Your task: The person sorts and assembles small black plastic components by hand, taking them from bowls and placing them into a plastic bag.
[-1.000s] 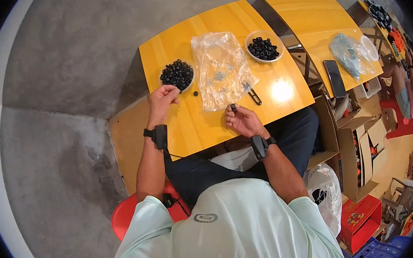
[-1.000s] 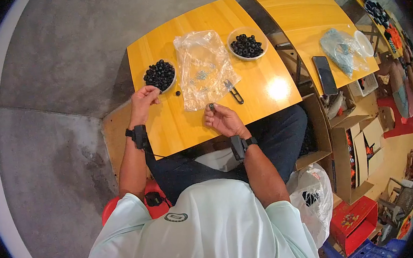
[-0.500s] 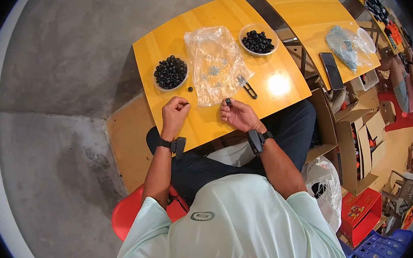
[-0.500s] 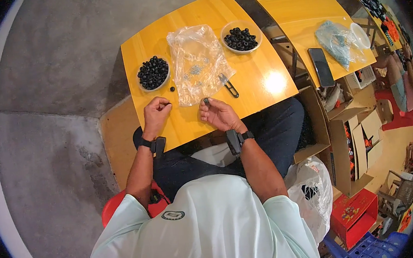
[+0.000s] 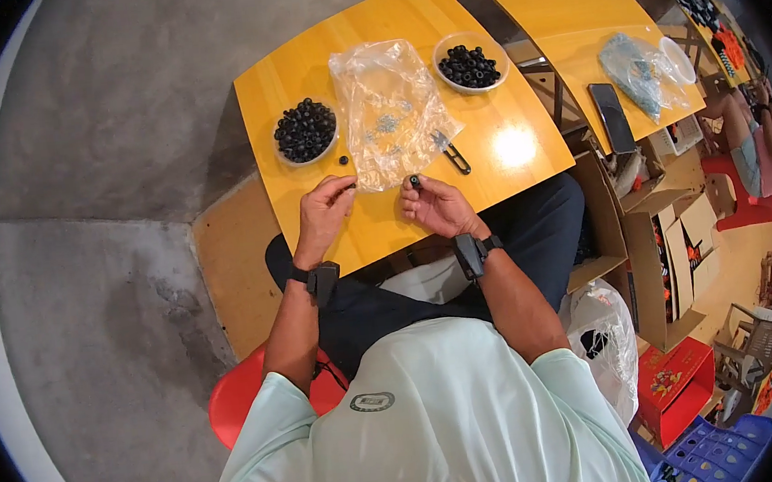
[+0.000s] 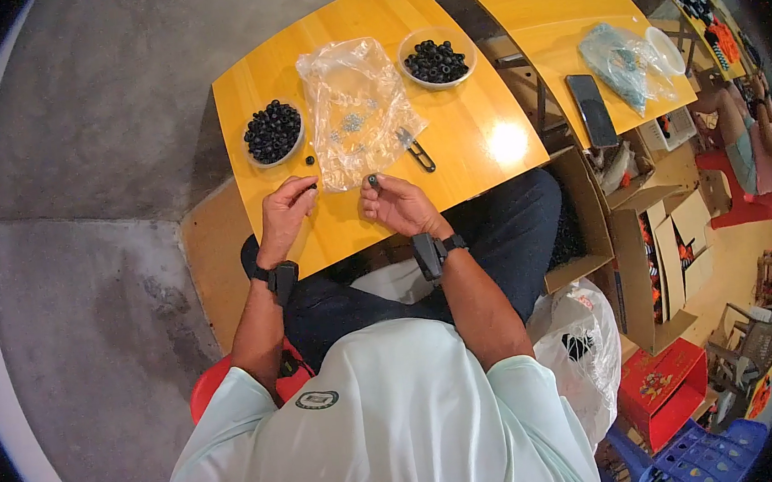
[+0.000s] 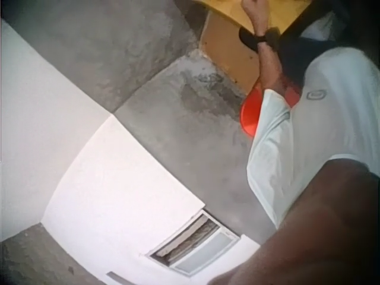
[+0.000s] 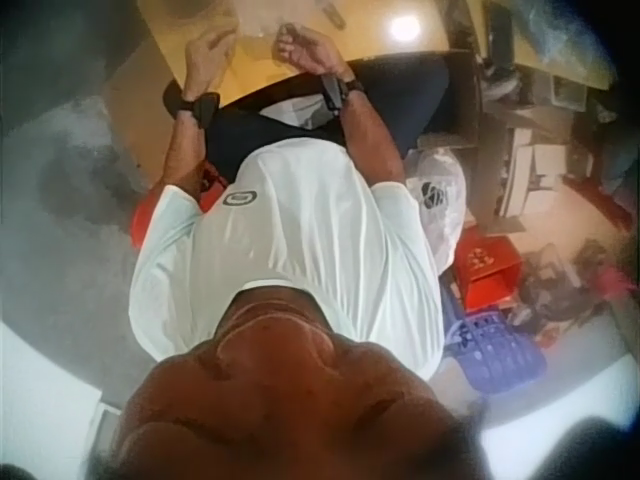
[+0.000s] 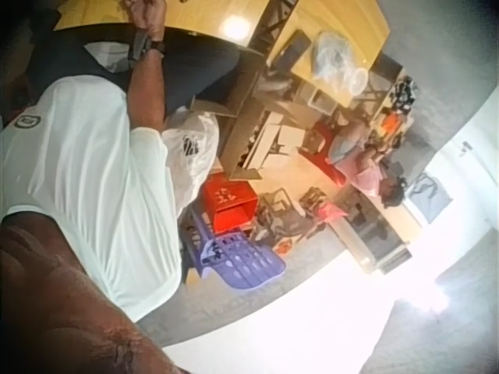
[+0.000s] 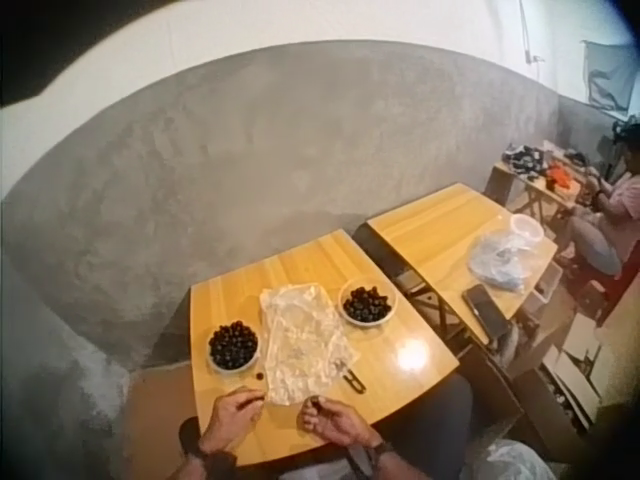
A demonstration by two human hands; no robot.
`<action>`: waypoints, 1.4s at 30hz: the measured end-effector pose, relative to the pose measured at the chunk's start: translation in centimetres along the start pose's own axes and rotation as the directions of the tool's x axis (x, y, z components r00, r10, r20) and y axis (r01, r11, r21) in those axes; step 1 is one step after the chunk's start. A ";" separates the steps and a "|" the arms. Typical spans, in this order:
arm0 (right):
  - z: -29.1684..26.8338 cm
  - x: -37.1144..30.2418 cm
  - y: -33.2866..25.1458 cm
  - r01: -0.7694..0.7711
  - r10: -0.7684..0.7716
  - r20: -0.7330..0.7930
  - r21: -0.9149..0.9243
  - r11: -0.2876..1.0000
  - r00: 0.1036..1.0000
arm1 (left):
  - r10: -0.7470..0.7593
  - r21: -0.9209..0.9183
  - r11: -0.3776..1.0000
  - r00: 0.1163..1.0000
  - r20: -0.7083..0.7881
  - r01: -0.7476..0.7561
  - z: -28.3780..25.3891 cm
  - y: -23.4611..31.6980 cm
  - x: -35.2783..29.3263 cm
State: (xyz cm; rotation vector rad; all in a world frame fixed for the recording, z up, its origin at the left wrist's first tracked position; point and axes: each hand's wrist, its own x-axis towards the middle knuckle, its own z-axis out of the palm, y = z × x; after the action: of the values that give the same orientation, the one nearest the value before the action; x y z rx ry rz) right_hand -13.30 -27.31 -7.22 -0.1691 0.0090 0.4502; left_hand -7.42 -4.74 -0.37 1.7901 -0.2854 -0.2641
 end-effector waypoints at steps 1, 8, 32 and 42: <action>-0.1 0.0 0.0 0.004 -0.004 -0.005 -0.001 1.000 1.000 | 0.013 -0.003 1.000 0.999 0.042 -0.013 0.5 0.6 -0.1; -0.1 0.1 0.1 0.005 -0.006 -0.015 -0.025 1.000 1.000 | -0.098 -0.208 0.971 0.989 0.111 0.120 3.0 2.0 -0.8; -0.1 -0.1 0.1 0.039 -0.041 -0.046 -0.042 0.998 0.998 | 0.169 -0.012 0.986 0.978 0.123 -0.169 6.5 3.4 0.5; -0.7 0.0 0.3 0.041 -0.045 -0.059 -0.060 0.997 0.997 | 0.210 0.081 0.971 0.965 0.155 -0.225 7.0 5.2 0.4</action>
State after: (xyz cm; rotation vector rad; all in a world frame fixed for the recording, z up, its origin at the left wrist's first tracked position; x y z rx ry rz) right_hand -13.38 -27.19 -7.99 -0.2401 0.0515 0.4025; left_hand -9.59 -12.47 3.01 1.8205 -0.6049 -0.2275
